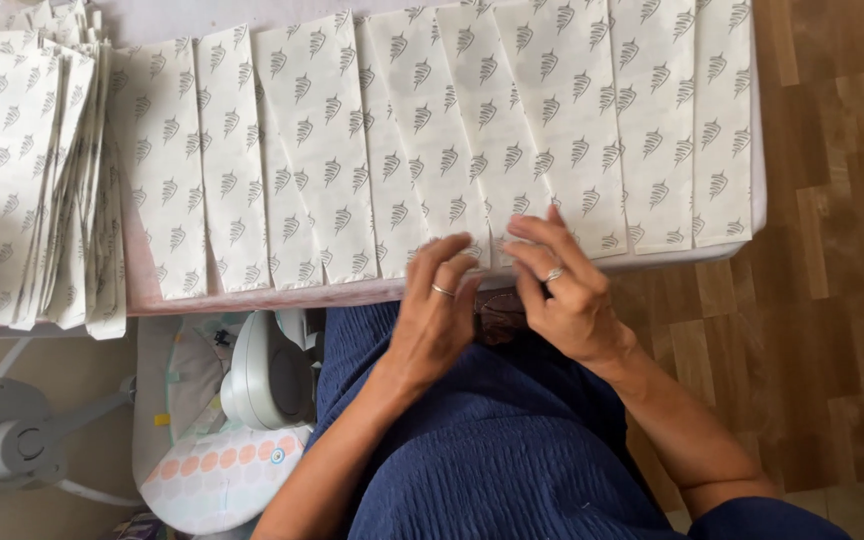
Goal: The person is organizing and folding printed paper strips, likely for packaging or bag assembly.
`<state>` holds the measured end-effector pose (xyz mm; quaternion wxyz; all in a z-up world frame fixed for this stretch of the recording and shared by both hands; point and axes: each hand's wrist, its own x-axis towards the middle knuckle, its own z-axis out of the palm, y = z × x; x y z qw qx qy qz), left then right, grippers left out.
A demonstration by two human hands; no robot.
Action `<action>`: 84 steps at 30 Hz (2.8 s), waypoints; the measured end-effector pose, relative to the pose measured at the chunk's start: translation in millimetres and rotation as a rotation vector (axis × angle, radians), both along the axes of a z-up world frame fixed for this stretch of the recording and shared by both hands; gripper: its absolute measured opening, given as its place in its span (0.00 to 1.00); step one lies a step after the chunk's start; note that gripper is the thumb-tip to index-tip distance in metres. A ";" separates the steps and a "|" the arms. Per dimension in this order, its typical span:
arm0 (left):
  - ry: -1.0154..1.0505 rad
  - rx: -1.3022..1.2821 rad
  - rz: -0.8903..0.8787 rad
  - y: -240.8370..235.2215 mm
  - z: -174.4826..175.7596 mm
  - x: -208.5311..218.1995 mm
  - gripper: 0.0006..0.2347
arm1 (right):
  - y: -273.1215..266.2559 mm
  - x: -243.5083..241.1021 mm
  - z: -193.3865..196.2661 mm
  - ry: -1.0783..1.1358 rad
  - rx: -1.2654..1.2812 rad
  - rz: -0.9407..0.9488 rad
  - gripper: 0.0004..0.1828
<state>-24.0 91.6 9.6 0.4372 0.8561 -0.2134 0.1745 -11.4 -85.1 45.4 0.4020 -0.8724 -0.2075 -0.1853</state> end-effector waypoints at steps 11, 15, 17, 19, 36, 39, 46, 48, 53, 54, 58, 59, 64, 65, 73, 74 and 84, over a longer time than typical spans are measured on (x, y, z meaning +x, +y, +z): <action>-0.050 0.007 -0.038 35.6 -12.3 2.4 0.06 | 7.9 -1.8 -30.9 -0.074 -0.113 0.091 0.07; -0.051 -0.018 -0.035 37.9 -11.4 3.2 0.01 | 6.3 -2.8 -32.3 -0.079 -0.121 0.088 0.03; -0.044 -0.024 -0.023 36.7 -10.6 3.8 0.01 | 8.7 -0.5 -31.8 -0.068 -0.100 0.076 0.02; -0.033 -0.029 -0.012 32.4 -11.0 4.1 0.01 | 11.5 0.7 -31.4 -0.053 -0.079 0.064 0.02; 0.393 -0.251 0.139 23.4 17.6 9.8 0.11 | 15.9 8.4 -27.1 0.184 0.078 -0.005 0.09; 0.366 -0.224 0.134 21.6 11.0 5.9 0.11 | 13.3 8.6 -26.2 0.196 0.075 0.009 0.07; 0.099 0.036 0.264 -1.6 -13.8 2.0 0.14 | 15.5 5.2 -23.2 0.146 0.012 -0.001 0.10; 0.118 -0.028 0.229 3.2 -18.5 1.8 0.10 | 14.9 7.3 -23.3 0.143 0.016 0.004 0.09; 0.045 -0.131 0.194 10.0 -12.0 -7.6 0.06 | 21.1 5.0 -21.8 0.084 -0.024 0.007 0.12; 0.006 -0.176 0.178 11.8 -10.3 -10.1 0.08 | 23.3 4.7 -22.7 0.047 -0.050 -0.002 0.13; -0.118 -0.096 0.257 47.7 -8.9 -14.7 0.08 | 51.3 3.7 -15.3 0.003 -0.011 0.064 0.12; -0.096 -0.064 0.227 57.3 -8.3 -13.6 0.10 | 57.3 4.6 -18.5 -0.019 -0.029 0.105 0.11; -0.119 0.083 0.120 83.5 -15.1 -6.2 0.10 | 69.8 7.0 -32.9 -0.066 -0.102 0.190 0.11; -0.128 0.074 0.107 85.2 -17.4 -5.7 0.09 | 68.9 7.2 -34.4 -0.083 -0.120 0.189 0.11; -0.115 -0.017 0.068 92.6 -24.2 -3.1 0.03 | 64.7 5.7 -39.6 -0.134 -0.153 0.205 0.05; -0.112 -0.020 0.065 93.1 -21.9 -1.8 0.02 | 65.6 6.0 -39.5 -0.130 -0.150 0.200 0.04; 0.160 -0.212 0.206 77.8 -0.4 2.6 0.05 | 75.0 10.9 -31.0 0.068 0.017 0.144 0.07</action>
